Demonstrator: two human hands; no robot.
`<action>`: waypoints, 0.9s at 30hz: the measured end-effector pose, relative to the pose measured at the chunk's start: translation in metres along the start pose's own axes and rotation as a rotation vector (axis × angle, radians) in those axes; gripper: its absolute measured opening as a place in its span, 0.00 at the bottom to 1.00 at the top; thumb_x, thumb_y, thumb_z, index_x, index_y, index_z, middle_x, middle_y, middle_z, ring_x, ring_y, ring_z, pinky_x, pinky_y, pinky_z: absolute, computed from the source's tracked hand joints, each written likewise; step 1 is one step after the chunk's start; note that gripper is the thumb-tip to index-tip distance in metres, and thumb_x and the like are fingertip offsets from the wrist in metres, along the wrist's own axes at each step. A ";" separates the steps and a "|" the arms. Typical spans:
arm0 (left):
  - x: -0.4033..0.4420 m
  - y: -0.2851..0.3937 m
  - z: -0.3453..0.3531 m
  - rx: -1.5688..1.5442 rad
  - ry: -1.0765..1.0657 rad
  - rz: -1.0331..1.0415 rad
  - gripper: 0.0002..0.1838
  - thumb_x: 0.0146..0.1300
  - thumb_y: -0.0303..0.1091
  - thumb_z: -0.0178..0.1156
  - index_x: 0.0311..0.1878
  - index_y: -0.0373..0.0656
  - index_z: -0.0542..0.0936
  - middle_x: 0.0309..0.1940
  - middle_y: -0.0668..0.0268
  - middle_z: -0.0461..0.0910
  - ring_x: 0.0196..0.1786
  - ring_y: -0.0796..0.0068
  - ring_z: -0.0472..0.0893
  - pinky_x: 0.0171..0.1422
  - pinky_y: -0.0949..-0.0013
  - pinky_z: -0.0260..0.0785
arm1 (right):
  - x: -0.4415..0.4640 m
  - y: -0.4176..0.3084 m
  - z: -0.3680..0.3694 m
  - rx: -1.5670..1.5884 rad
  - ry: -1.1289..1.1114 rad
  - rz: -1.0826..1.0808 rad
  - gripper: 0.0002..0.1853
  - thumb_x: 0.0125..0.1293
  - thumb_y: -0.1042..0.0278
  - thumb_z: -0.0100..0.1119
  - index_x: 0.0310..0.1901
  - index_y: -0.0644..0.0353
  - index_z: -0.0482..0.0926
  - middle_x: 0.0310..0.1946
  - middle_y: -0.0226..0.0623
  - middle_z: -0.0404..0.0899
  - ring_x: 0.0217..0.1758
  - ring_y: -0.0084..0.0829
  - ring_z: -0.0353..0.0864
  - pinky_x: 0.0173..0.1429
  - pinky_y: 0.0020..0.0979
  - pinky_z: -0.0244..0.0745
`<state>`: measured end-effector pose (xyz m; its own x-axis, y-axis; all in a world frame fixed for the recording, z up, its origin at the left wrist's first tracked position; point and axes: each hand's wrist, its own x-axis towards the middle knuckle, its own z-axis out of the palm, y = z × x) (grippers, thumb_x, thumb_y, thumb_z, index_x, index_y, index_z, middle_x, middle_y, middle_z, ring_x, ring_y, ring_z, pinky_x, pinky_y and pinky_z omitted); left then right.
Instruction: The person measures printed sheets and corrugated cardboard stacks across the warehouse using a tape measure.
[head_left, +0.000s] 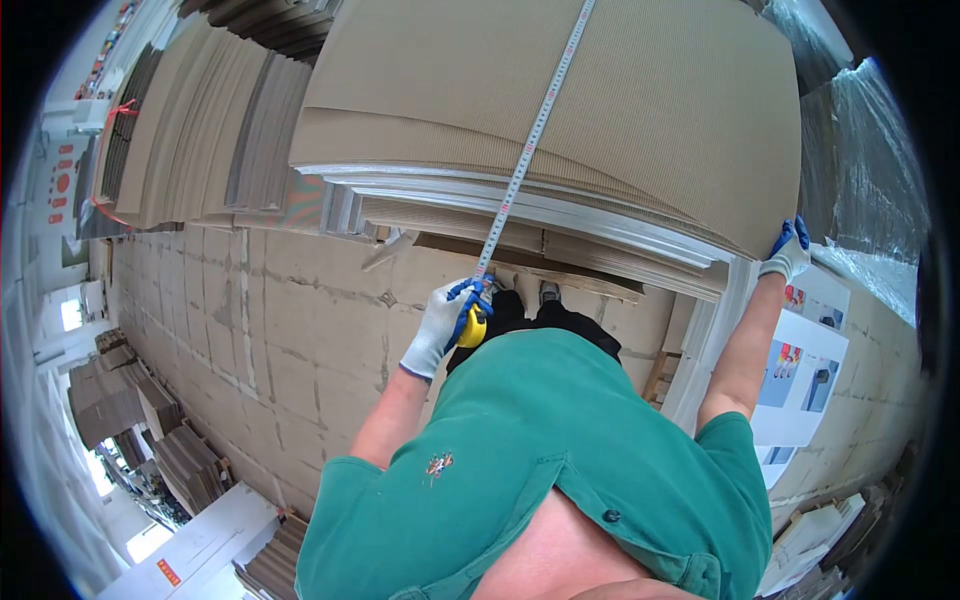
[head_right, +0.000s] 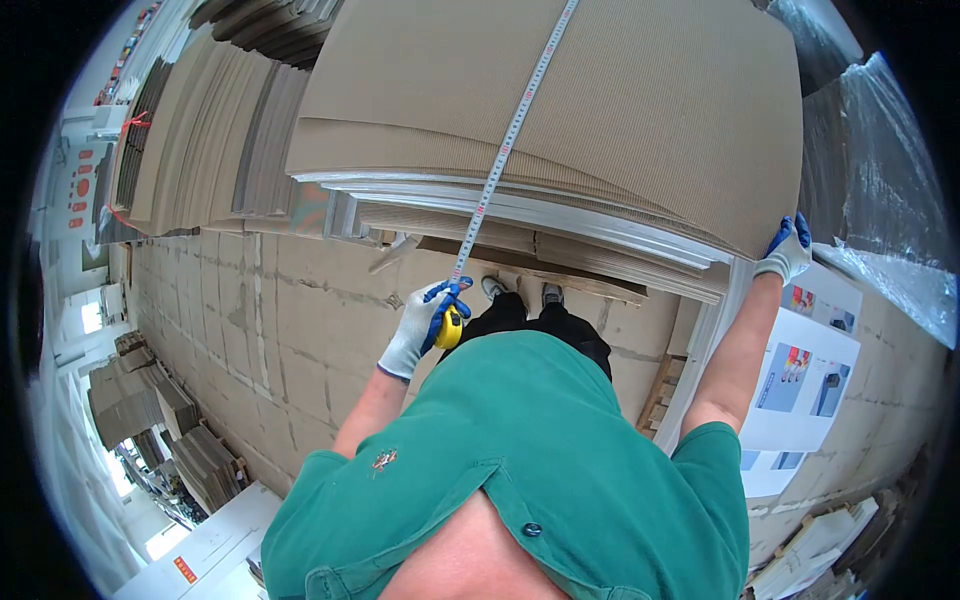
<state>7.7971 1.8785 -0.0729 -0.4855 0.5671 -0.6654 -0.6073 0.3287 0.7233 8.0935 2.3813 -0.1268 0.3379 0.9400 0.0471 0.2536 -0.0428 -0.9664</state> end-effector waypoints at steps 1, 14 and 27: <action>-0.001 0.001 0.001 0.015 -0.001 0.005 0.16 0.67 0.35 0.51 0.50 0.35 0.78 0.24 0.62 0.79 0.25 0.80 0.77 0.31 0.78 0.69 | 0.000 0.002 -0.001 -0.001 0.001 0.002 0.12 0.56 0.79 0.59 0.43 0.64 0.83 0.38 0.37 0.83 0.37 0.28 0.80 0.45 0.26 0.76; 0.004 -0.003 -0.004 0.039 -0.001 -0.001 0.16 0.66 0.35 0.51 0.51 0.35 0.77 0.24 0.62 0.80 0.25 0.79 0.78 0.31 0.79 0.70 | 0.026 0.032 0.001 0.068 -0.003 -0.032 0.11 0.56 0.79 0.59 0.42 0.64 0.83 0.37 0.36 0.83 0.36 0.28 0.79 0.46 0.27 0.75; 0.000 0.011 -0.010 -0.032 -0.027 0.254 0.19 0.65 0.35 0.55 0.55 0.35 0.74 0.29 0.62 0.81 0.29 0.79 0.78 0.34 0.77 0.70 | 0.033 0.038 -0.008 -0.050 -0.130 -0.221 0.16 0.58 0.74 0.59 0.50 0.63 0.79 0.34 0.28 0.80 0.27 0.18 0.72 0.31 0.21 0.68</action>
<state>7.7839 1.8744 -0.0663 -0.6080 0.6487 -0.4576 -0.4877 0.1496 0.8601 8.1213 2.4077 -0.1605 0.1510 0.9638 0.2196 0.3542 0.1546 -0.9223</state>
